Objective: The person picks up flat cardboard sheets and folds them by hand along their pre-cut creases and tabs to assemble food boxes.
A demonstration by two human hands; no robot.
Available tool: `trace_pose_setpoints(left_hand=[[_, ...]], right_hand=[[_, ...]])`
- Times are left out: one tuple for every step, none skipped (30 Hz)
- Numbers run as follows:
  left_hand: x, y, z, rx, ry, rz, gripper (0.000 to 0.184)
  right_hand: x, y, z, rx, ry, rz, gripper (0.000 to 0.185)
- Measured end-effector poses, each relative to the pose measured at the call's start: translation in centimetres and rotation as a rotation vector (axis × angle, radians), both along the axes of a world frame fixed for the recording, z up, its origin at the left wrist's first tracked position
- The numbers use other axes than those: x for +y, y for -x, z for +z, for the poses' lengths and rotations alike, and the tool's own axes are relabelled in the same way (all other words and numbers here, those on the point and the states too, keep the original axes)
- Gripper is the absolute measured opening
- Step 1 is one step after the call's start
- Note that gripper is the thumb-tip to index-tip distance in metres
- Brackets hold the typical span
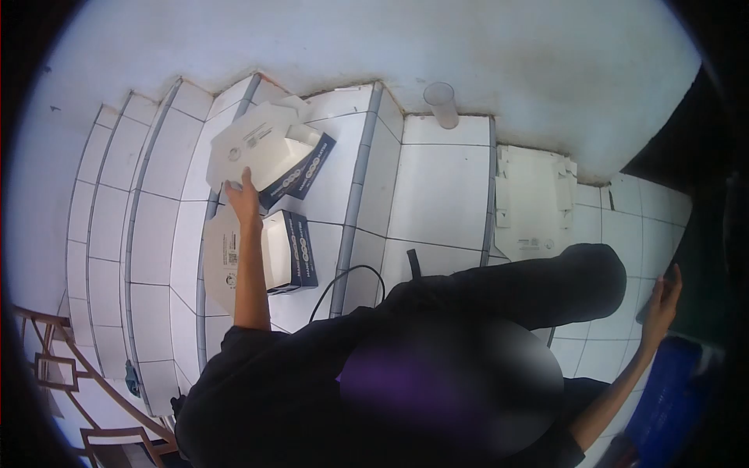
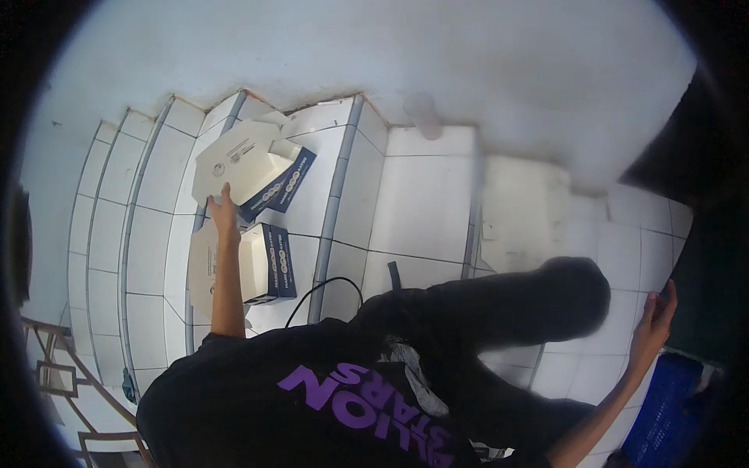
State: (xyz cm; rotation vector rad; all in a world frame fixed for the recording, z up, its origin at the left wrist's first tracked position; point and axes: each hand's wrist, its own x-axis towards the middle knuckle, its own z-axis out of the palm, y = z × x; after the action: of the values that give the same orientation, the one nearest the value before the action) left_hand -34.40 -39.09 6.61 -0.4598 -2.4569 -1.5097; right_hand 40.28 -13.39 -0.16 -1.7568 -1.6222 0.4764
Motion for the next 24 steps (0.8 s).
trace_pose_setpoints(left_hand=[[0.5, -2.4, 0.3, -0.01, 0.009, -0.009, 0.078], [1.9, -7.1, 1.4, 0.285, 0.169, -0.04, 0.066], [3.6, -11.1, 1.2, 0.576, 0.319, -0.091, 0.053], [4.9, -13.7, -0.2, 0.595, 0.351, -0.227, 0.045], [6.2, -16.4, -1.9, 0.609, 0.376, -0.369, 0.038], [7.8, -19.2, -4.6, 0.364, 0.337, -0.59, 0.033], [9.5, -21.9, -7.6, 0.121, 0.297, -0.797, 0.029], [11.2, -24.9, -10.7, 0.014, 0.405, -0.937, 0.024], [13.0, -27.4, -14.4, -0.029, 0.389, -1.178, 0.026], [14.7, -30.2, -16.8, -0.154, 0.412, -1.337, 0.028], [16.5, -32.5, -19.9, -0.313, 0.425, -1.42, 0.03], [18.3, -34.3, -24.0, -0.287, 0.512, -1.418, 0.033], [20.4, -35.5, -28.2, -0.254, 0.595, -1.416, 0.036], [22.5, -36.4, -31.3, -0.257, 0.6, -1.449, 0.036], [24.5, -37.4, -33.9, -0.284, 0.665, -1.207, 0.04], [26.2, -38.0, -36.5, -0.303, 0.726, -0.955, 0.044], [27.5, -38.0, -39.0, -0.314, 0.742, -0.971, 0.044], [29.0, -37.8, -41.5, -0.729, 0.674, -0.77, 0.048], [30.5, -37.5, -43.7, -1.066, 0.557, -0.468, 0.053], [31.2, -37.6, -44.0, -1.172, 0.53, -0.315, 0.054], [31.5, -37.9, -44.0, -1.173, 0.56, -0.25, 0.054], [31.9, -38.3, -43.9, -1.152, 0.597, -0.196, 0.055], [32.2, -38.8, -43.8, -1.117, 0.636, -0.153, 0.056], [32.4, -39.2, -43.7, -1.081, 0.671, -0.119, 0.057]], right_hand=[[0.0, 0.1, 0.1, 0.013, -0.019, 0.006, 0.044], [-0.1, 0.0, 0.2, 0.02, -0.034, 0.004, 0.044], [-0.4, 0.1, 0.3, -0.017, -0.034, 0.007, 0.045], [-0.4, 0.2, 0.6, -0.061, -0.035, 0.004, 0.045], [-0.6, 0.3, 1.2, -0.026, 0.062, -0.014, 0.044], [-1.0, 1.5, 2.8, -0.12, 0.082, -0.046, 0.045], [-1.2, 1.5, 2.5, -0.165, -0.01, -0.055, 0.044], [-1.9, 1.7, 2.9, -0.156, 0.017, -0.062, 0.043], [-2.4, 1.8, 3.4, -0.143, 0.042, -0.063, 0.043], [-3.0, 1.4, 3.5, -0.15, 0.051, -0.095, 0.043], [-3.6, 1.0, 3.5, -0.14, 0.04, -0.102, 0.045], [-4.2, 0.6, 3.6, -0.133, 0.029, -0.107, 0.048], [-4.8, 0.2, 4.0, -0.14, 0.037, -0.139, 0.048], [-5.8, -0.3, 4.6, -0.126, 0.091, -0.173, 0.047], [-6.8, -0.6, 5.6, -0.117, 0.147, -0.203, 0.047], [-7.9, -0.8, 5.8, -0.126, 0.159, -0.225, 0.047], [-9.2, -0.9, 6.0, -0.222, 0.137, -0.258, 0.047], [-10.2, -1.1, 6.1, -0.316, 0.111, -0.286, 0.046], [-11.0, -1.3, 6.3, -0.317, 0.125, -0.295, 0.046], [-12.0, -1.5, 6.6, -0.291, 0.139, -0.32, 0.047], [-12.8, -1.6, 6.7, -0.263, 0.15, -0.347, 0.047], [-13.3, -1.7, 6.8, -0.261, 0.165, -0.356, 0.047], [-13.8, -1.7, 6.9, -0.207, 0.199, -0.407, 0.048], [-14.2, -1.8, 7.0, -0.153, 0.233, -0.459, 0.048]])
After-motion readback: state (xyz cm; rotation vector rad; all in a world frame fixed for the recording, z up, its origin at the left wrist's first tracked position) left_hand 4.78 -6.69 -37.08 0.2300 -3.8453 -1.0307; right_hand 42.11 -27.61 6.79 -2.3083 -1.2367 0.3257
